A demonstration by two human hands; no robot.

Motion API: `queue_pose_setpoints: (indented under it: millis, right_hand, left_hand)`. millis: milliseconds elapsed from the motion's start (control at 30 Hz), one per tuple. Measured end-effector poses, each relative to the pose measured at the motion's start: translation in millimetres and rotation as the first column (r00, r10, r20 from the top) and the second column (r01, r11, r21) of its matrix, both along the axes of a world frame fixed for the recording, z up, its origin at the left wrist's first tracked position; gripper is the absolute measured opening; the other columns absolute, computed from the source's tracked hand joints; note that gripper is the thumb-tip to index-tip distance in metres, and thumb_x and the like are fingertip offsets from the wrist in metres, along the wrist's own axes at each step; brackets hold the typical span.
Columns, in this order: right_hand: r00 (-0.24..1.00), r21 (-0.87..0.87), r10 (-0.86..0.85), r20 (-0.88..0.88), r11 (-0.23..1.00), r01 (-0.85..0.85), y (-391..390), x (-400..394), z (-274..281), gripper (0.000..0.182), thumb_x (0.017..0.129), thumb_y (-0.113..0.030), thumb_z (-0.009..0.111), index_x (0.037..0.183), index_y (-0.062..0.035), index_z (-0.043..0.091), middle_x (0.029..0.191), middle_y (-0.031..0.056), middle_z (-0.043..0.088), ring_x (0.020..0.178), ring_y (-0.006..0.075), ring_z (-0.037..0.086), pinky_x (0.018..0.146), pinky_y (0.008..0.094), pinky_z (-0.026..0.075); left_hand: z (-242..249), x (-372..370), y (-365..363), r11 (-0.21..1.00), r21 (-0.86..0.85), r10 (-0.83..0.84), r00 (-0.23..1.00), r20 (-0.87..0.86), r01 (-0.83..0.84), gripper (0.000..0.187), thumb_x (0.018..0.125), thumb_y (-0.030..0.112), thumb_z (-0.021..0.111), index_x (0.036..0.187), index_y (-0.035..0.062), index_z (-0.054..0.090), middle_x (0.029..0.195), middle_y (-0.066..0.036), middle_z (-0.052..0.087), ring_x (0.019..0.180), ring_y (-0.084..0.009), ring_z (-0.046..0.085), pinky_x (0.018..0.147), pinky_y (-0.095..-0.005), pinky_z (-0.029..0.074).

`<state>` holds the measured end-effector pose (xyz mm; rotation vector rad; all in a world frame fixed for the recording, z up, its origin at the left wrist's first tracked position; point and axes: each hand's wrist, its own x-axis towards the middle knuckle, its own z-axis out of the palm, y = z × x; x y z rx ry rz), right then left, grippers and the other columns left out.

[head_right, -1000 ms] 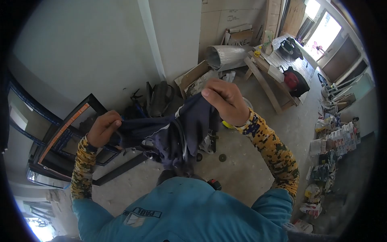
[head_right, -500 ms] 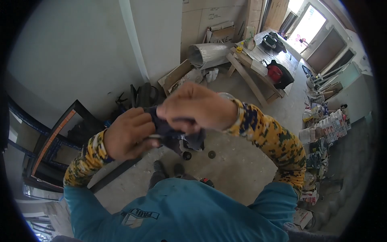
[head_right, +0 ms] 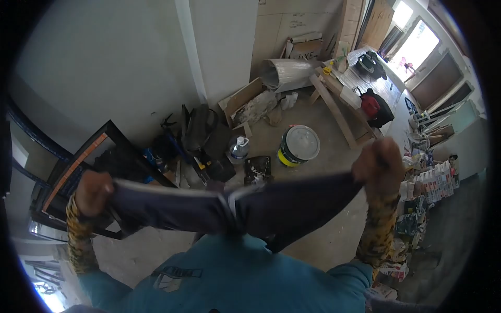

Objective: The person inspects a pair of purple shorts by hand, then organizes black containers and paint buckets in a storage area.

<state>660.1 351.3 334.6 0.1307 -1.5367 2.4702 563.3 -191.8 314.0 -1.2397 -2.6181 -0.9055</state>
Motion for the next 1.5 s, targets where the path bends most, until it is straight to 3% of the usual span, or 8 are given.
queue_pose_setpoints:
  millis: [567,700,900,967,1033,1067,1367,1500]
  right_hand:
    - [0.340,0.079,-0.931,0.135,0.352,0.933,306,-120,-78,0.011,0.092,-0.017,0.051,0.088,-0.0064,0.050,0.061,0.0015,0.042,0.048,0.0147,0.040,0.043,0.0296,0.031]
    - [0.896,-0.072,-0.424,-0.133,0.906,0.418,383,-130,-54,0.018,0.091,-0.018,0.056,0.098,-0.0008,0.058,0.080,0.0082,0.054,0.061,0.0185,0.051,0.056,0.0321,0.046]
    - [0.855,0.203,-0.484,-0.186,0.833,0.515,227,-99,116,0.020,0.093,-0.016,0.056,0.099,0.0032,0.059,0.099,0.0150,0.062,0.092,0.0245,0.063,0.085,0.0347,0.054]
    - [0.661,0.697,-0.220,-0.717,-0.206,0.687,251,-104,141,0.038,0.095,-0.012,0.050,0.131,0.0011,0.046,0.121,0.0150,0.057,0.109,0.0229,0.057,0.100,0.0356,0.045]
    - [0.889,0.439,-0.153,-0.432,0.825,0.355,170,-129,177,0.026,0.093,-0.023,0.057,0.104,0.0008,0.061,0.102,0.0121,0.064,0.094,0.0189,0.063,0.082,0.0276,0.051]
    - [0.889,0.446,-0.163,-0.427,0.818,0.364,167,-135,185,0.026,0.094,-0.023,0.057,0.104,0.0008,0.061,0.102,0.0121,0.064,0.094,0.0189,0.063,0.082,0.0276,0.051]
    - [0.441,0.286,0.214,-0.872,-0.509,0.812,158,-161,223,0.034,0.088,-0.026,0.052,0.079,0.0051,0.061,0.081,0.0246,0.065,0.069,0.0412,0.061,0.058,0.0460,0.048]
    - [0.606,0.515,-0.634,-0.480,0.355,0.780,160,-147,222,0.039,0.090,-0.030,0.053,0.080,0.0071,0.059,0.081,0.0240,0.064,0.065,0.0310,0.058,0.060,0.0422,0.047]
  left_hand:
    - [-119,-134,-183,0.589,-0.186,0.753,0.618,-0.228,-0.786,0.037,0.096,0.037,0.050,0.087,0.0016,0.054,0.076,-0.024,0.056,0.080,-0.0455,0.056,0.064,-0.0459,0.044]
    - [-113,-141,-162,0.656,-0.096,0.708,0.654,-0.267,-0.749,0.033,0.097,0.032,0.051,0.086,0.0016,0.050,0.075,-0.024,0.053,0.074,-0.0459,0.051,0.062,-0.0434,0.044]
    - [-64,-148,-128,0.625,0.167,0.635,0.373,-0.677,-0.762,0.022,0.096,0.025,0.052,0.103,0.0056,0.061,0.096,-0.018,0.061,0.089,-0.0380,0.059,0.078,-0.0401,0.047]
    - [-59,-140,-22,0.674,0.326,0.723,0.503,-0.473,-0.663,0.028,0.093,0.021,0.057,0.115,0.0036,0.058,0.111,-0.014,0.061,0.105,-0.0310,0.058,0.089,-0.0407,0.045]
    - [-76,-94,123,0.928,0.265,0.319,0.924,-0.208,-0.261,0.046,0.080,0.025,0.073,0.116,0.0014,0.056,0.112,-0.017,0.058,0.105,-0.0338,0.056,0.090,-0.0400,0.045]
    - [-110,-88,176,0.983,0.157,0.145,0.931,-0.335,-0.097,0.053,0.077,0.029,0.075,0.117,0.0013,0.055,0.113,-0.017,0.057,0.106,-0.0350,0.056,0.090,-0.0411,0.045]
    - [-193,-120,215,0.948,0.309,-0.153,0.960,0.236,0.075,0.023,0.088,0.011,0.060,0.108,0.0018,0.052,0.094,-0.021,0.062,0.088,-0.0395,0.062,0.077,-0.0414,0.049]
    - [-157,-112,183,0.923,0.381,-0.114,0.984,0.140,0.053,0.033,0.087,0.007,0.062,0.115,0.0042,0.045,0.099,-0.021,0.061,0.085,-0.0370,0.064,0.073,-0.0397,0.052]
